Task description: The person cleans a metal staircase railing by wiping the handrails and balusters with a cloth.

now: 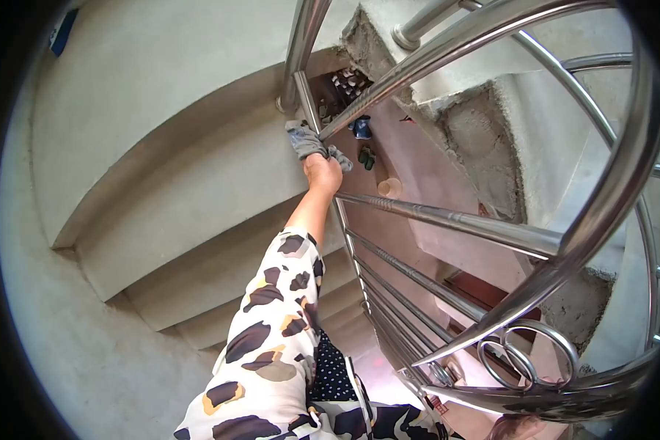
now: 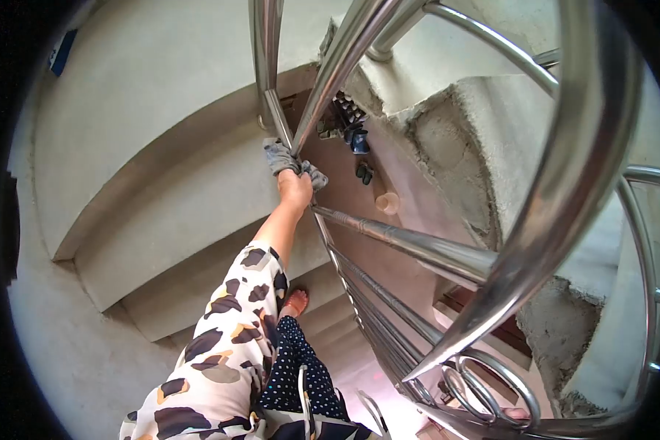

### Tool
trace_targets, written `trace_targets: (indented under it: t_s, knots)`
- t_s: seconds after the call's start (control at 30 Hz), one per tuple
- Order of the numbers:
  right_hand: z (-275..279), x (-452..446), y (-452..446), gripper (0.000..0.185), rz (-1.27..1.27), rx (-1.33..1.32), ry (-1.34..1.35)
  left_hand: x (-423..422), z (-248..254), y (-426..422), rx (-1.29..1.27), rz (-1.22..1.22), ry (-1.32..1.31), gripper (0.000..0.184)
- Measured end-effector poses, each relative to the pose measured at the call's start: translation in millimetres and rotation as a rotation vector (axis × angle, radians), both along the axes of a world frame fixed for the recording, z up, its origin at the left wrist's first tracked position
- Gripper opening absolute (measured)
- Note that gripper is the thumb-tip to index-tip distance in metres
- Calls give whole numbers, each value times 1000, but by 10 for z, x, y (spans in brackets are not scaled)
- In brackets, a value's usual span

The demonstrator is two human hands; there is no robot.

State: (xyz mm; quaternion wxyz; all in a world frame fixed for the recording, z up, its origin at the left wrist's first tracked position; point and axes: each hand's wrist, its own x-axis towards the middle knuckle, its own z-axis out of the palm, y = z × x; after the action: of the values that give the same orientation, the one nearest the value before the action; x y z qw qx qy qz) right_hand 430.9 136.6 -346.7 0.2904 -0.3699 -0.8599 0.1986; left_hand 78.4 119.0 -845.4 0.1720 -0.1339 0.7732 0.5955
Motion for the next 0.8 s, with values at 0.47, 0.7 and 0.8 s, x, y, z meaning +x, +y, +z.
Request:
trace_targets:
  t_s: [0.47, 0.7, 0.8]
  knots:
    - [9, -177, -80, 47, 23, 61, -18, 2050, -218, -231, 324, -20, -754, 32]
    - [165, -55, 178, 46, 322, 348, -338, 1001, 360, -448, -61, -813, -65, 29]
    - [251, -299, -58, 38, 334, 586, -685, 1318, 61, -328, -225, -817, -14, 19]
